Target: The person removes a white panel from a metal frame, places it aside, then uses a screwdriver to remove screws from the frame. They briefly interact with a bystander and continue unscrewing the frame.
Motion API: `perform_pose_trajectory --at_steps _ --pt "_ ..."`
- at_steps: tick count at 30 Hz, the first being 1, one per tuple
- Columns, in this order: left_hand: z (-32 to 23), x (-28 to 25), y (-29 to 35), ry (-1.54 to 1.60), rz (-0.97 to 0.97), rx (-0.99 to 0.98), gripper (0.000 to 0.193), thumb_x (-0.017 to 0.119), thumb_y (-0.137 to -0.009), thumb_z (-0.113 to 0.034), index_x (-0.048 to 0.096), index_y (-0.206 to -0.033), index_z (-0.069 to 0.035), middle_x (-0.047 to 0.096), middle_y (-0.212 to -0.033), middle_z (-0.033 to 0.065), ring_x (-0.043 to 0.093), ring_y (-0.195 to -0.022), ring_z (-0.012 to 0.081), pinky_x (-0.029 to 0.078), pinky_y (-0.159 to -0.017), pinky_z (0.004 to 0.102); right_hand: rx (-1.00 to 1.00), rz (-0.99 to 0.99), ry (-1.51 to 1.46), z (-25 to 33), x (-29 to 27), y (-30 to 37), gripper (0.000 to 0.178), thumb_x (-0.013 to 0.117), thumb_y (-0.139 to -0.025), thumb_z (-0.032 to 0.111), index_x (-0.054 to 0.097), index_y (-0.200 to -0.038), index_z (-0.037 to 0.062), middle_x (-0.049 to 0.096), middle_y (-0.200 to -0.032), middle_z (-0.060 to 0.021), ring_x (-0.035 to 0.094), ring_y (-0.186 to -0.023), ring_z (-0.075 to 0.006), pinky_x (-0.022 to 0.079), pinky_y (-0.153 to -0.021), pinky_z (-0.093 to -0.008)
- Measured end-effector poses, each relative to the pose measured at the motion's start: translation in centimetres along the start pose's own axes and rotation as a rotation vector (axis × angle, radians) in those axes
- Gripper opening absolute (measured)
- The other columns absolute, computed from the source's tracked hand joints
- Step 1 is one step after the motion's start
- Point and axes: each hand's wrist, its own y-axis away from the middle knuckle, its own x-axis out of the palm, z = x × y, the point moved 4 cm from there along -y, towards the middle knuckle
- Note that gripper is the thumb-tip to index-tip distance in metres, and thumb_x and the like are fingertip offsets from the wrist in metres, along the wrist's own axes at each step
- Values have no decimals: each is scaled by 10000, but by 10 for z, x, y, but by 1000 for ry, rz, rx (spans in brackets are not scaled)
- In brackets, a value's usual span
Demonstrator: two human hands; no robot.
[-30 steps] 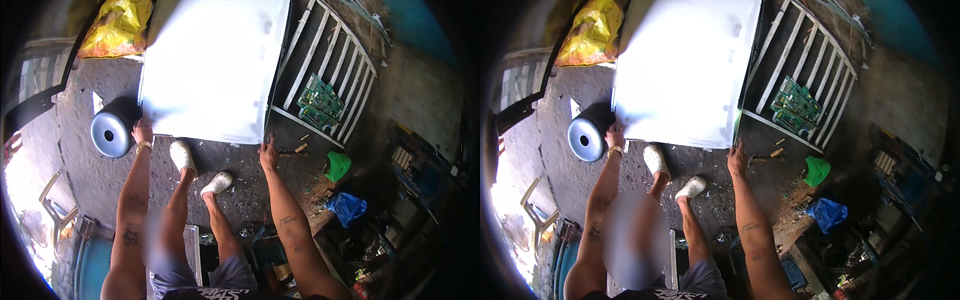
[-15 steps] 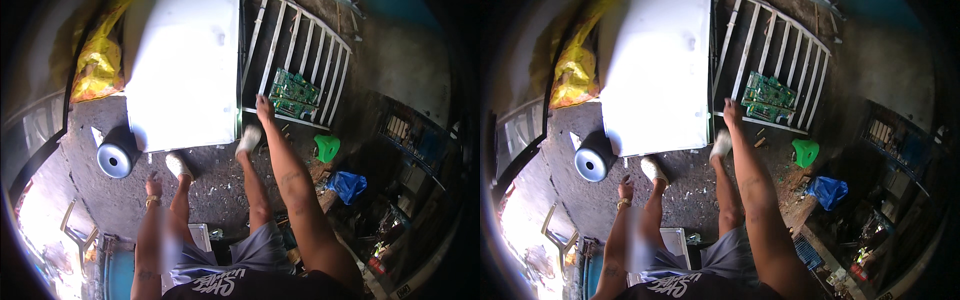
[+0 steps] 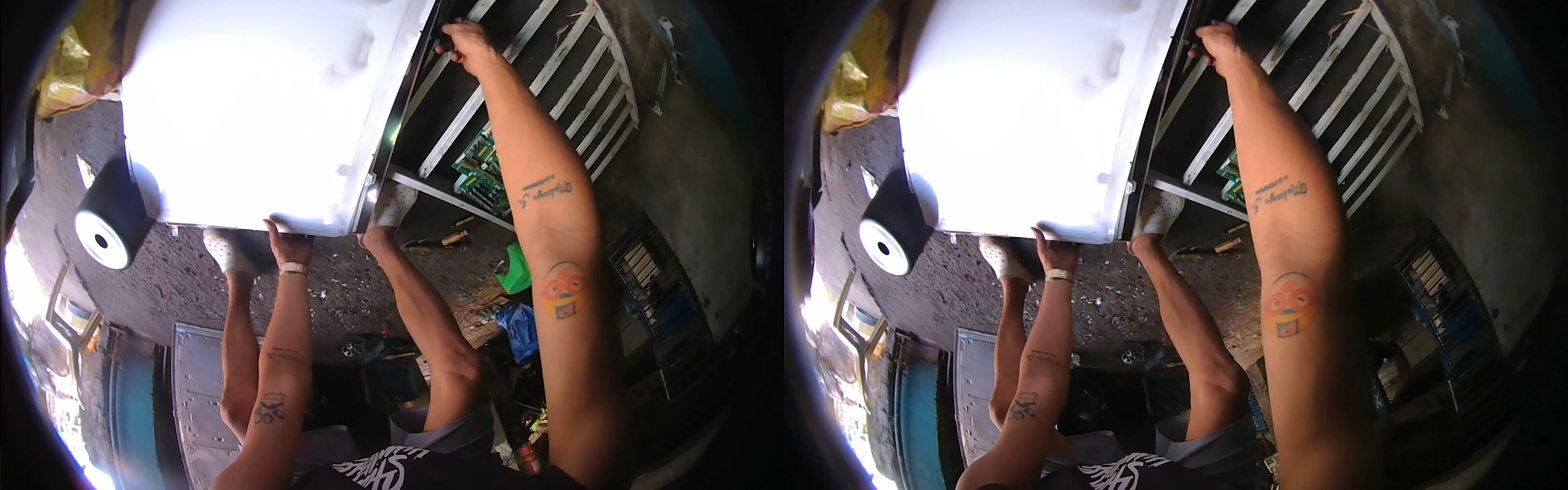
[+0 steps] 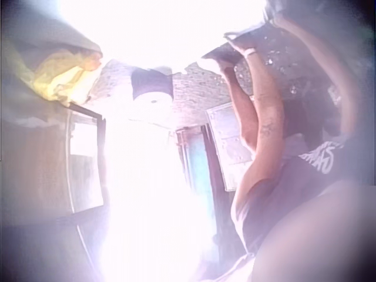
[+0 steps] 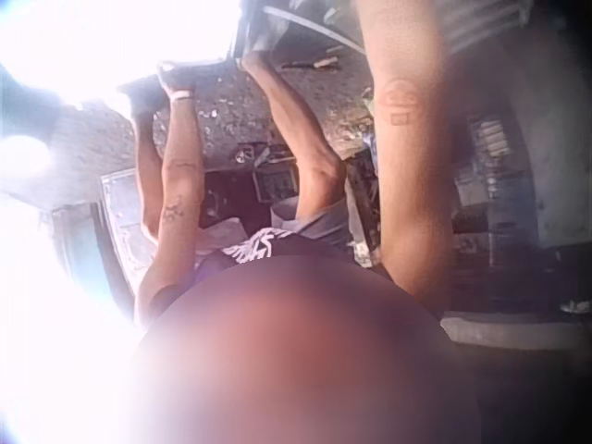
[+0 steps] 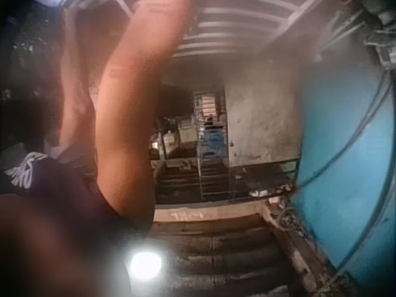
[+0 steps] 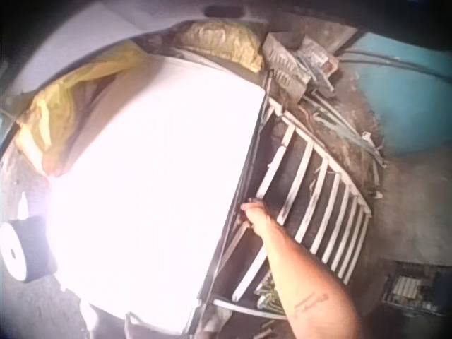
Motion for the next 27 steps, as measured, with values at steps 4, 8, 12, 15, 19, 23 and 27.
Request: perform_pose_trajectory --at_steps 4,8,12,15,19,23,27 --pt "-13 18 12 84 -58 46 560 707 -889 -501 584 -1296 -138 581 -1337 60 505 -1264 293 375 -1104 497 -90 -50 87 -3 0 -13 282 627 -933 167 587 -1183 43 665 -798 -77 588 -477 -154 367 -374 -294" --pt "-30 30 60 32 -126 113 559 696 -910 -460 558 -1314 -99 570 -1340 83 508 -1260 294 384 -1102 495 -199 -108 -99 -13 15 -17 217 631 -867 182 637 -1009 18 626 -656 -101 559 -446 -164 399 -389 -326" --pt "-40 37 96 2 -103 127 579 665 -933 -469 546 -1314 -50 569 -1332 107 509 -1252 299 404 -1086 491 -520 -334 65 -20 13 -13 207 634 -931 232 632 -907 26 558 -641 -42 559 -541 -166 424 -494 -327" --pt "-46 35 107 -14 -110 98 514 660 -946 -433 582 -1266 -38 625 -1236 109 570 -1158 297 469 -1016 480 -495 -488 149 -42 -29 7 383 692 -929 399 649 -988 23 617 -757 -45 600 -708 -189 479 -693 -349" --pt "-41 34 87 -5 -91 66 571 708 -893 -493 585 -1275 -88 591 -1284 106 518 -1217 318 407 -1070 517 -281 -287 159 -77 -120 84 323 643 -972 364 669 -965 42 691 -838 -50 610 -778 -148 463 -726 -335" --pt "-29 21 49 -298 -194 7 641 619 -873 -681 626 -1182 -119 619 -1187 84 556 -1109 281 444 -1013 497 -189 4 -126 -98 -149 225 207 601 -991 267 610 -899 82 655 -795 -17 635 -769 -144 497 -770 -329" --pt "-39 3 88 -703 82 66 630 601 -847 -742 652 -1083 -160 608 -924 31 569 -846 183 495 -807 405 116 65 -438 -97 -122 367 144 597 -1008 293 616 -979 153 668 -777 13 421 -457 -29 280 -388 -196"
